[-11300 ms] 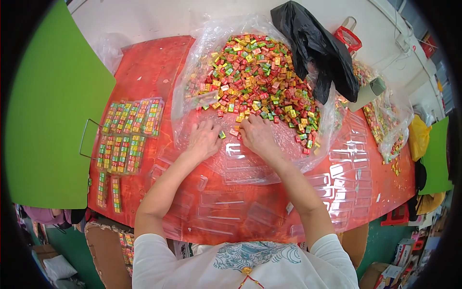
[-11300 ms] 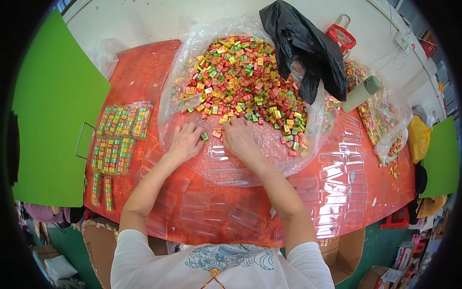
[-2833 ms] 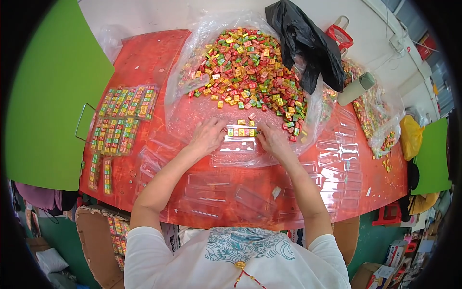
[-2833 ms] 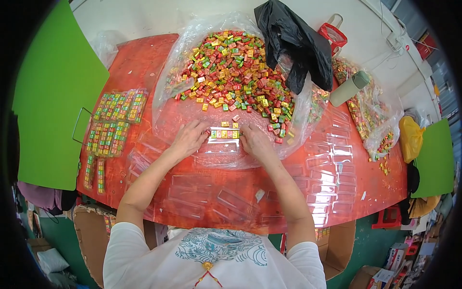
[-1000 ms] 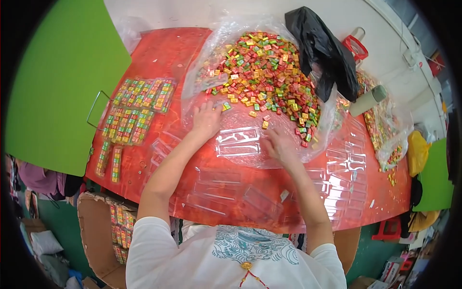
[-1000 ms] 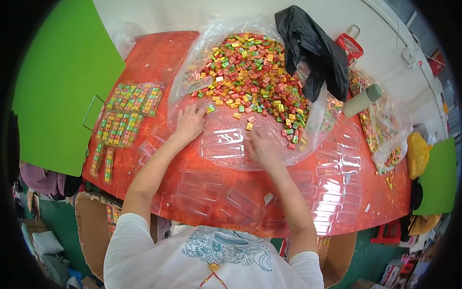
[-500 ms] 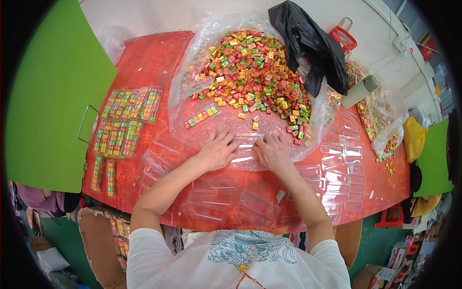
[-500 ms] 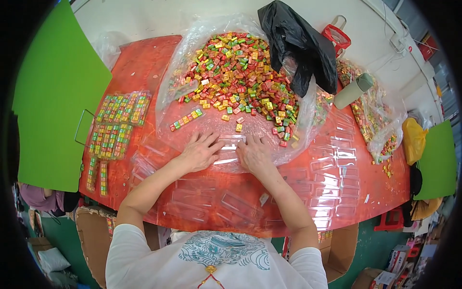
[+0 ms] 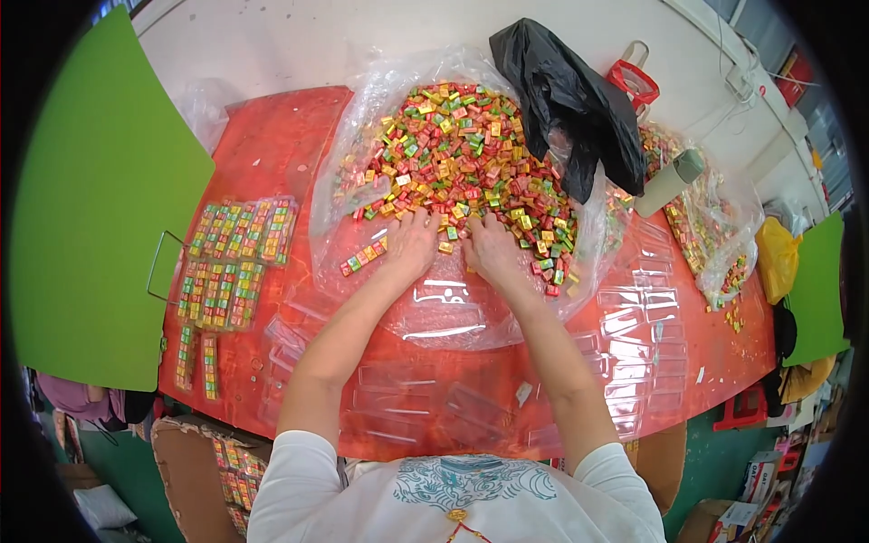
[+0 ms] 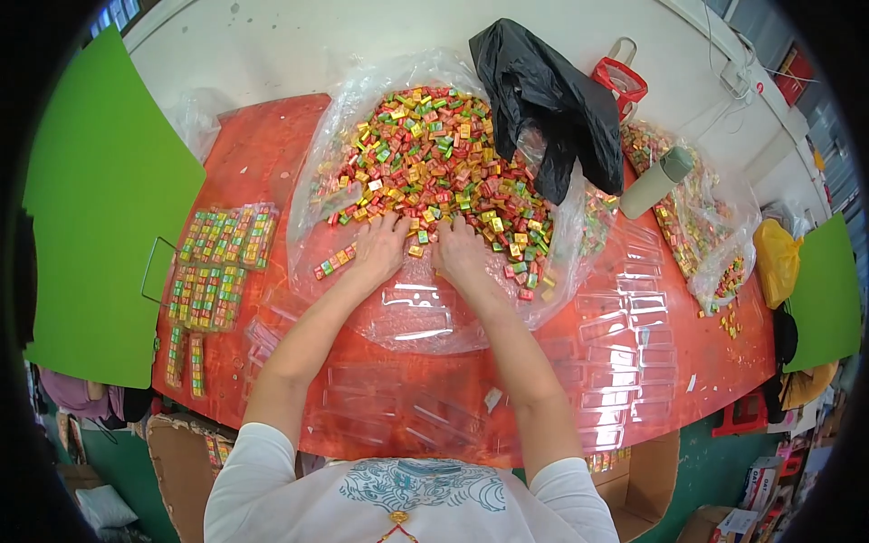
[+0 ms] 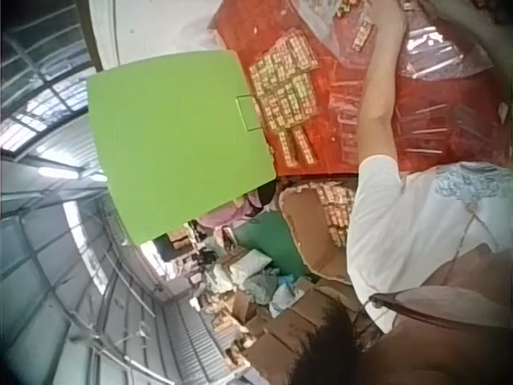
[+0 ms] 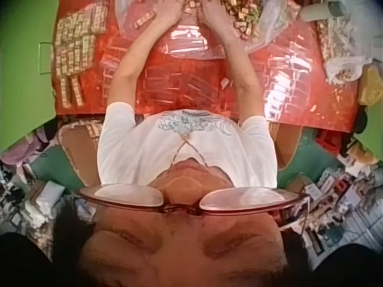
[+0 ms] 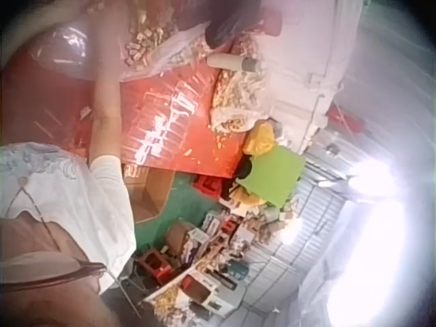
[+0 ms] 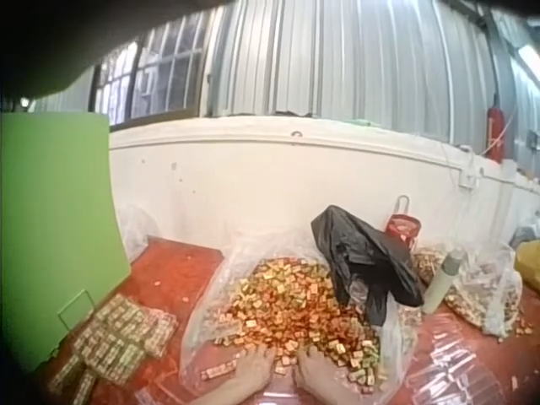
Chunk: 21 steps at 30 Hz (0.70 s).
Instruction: Organizing and arranging small colorful toy blocks on a table into sets.
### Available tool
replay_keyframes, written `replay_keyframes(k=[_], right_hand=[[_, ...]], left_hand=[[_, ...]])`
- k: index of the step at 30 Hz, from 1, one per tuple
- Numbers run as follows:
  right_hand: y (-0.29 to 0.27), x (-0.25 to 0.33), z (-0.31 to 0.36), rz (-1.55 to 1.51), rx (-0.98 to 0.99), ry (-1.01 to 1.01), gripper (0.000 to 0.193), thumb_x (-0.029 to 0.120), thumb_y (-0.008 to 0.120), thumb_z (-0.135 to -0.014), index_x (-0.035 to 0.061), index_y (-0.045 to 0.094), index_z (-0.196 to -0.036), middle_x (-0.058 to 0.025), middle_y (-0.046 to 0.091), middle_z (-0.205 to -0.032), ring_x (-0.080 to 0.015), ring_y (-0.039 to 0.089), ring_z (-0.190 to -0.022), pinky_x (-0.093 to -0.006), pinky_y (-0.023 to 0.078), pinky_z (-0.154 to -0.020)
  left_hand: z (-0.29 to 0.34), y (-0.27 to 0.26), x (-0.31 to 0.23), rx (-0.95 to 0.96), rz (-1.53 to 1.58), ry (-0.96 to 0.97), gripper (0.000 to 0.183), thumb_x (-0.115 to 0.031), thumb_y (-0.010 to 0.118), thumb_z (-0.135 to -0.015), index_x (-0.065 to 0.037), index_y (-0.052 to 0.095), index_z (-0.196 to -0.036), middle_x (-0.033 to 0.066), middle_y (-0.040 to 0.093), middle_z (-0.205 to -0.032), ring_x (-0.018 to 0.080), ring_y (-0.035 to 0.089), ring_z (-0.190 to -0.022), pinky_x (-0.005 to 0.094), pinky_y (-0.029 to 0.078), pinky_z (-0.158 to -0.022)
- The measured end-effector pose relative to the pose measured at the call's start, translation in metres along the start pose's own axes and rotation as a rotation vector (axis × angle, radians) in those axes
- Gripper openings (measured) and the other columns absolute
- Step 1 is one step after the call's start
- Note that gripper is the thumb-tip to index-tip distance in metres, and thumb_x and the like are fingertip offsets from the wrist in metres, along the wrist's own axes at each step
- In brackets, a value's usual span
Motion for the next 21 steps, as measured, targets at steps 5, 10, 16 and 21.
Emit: replay_keyframes(k=[5, 10, 16, 21], right_hand=[[0.007, 0.003, 0.002, -0.017, 0.017, -0.112, 0.027, 0.021, 0.068, -0.085, 0.0101, 0.063, -0.109, -0.0108, 0.058, -0.094, -0.0306, 0.062, -0.095, -0.0453, 0.047, -0.074], [-0.015, -0.013, 0.023, -0.035, 0.083, -0.185, 0.026, 0.022, 0.069, -0.082, 0.0127, 0.064, -0.105, -0.009, 0.06, -0.097, -0.0281, 0.061, -0.097, -0.0447, 0.043, -0.08], [-0.029, 0.014, 0.023, -0.117, -0.037, -0.218, 0.025, 0.02, 0.068, -0.084, 0.011, 0.066, -0.108, -0.0096, 0.06, -0.101, -0.0284, 0.059, -0.1, -0.0439, 0.042, -0.083], [-0.019, 0.041, 0.018, -0.006, 0.019, -0.227, 0.025, 0.025, 0.07, -0.08, 0.0093, 0.067, -0.1, -0.0091, 0.059, -0.104, -0.0275, 0.057, -0.105, -0.0434, 0.042, -0.086]], left_hand=[[0.014, -0.001, -0.007, -0.088, -0.018, 0.134, 0.038, -0.01, 0.059, -0.084, -0.012, 0.062, -0.121, 0.007, 0.06, -0.103, 0.0267, 0.058, -0.101, 0.0419, 0.043, -0.083], [0.037, -0.022, 0.002, 0.006, 0.036, 0.229, 0.038, -0.006, 0.059, -0.082, -0.012, 0.064, -0.118, 0.0078, 0.06, -0.103, 0.0274, 0.057, -0.101, 0.042, 0.042, -0.083], [0.03, -0.033, 0.023, -0.014, 0.031, 0.099, 0.03, -0.015, 0.063, -0.083, -0.013, 0.066, -0.113, 0.0086, 0.058, -0.102, 0.028, 0.055, -0.102, 0.043, 0.039, -0.082], [0.018, -0.021, 0.023, 0.072, -0.081, 0.096, 0.029, -0.02, 0.069, -0.08, -0.014, 0.068, -0.109, 0.0094, 0.058, -0.101, 0.0276, 0.054, -0.102, 0.0444, 0.037, -0.083]])
Point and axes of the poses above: each hand's wrist, its own z-axis away from the middle knuckle, its own y-axis out of the palm, x = y × z, the point moved 5 cm from there along -z, towards the middle knuckle
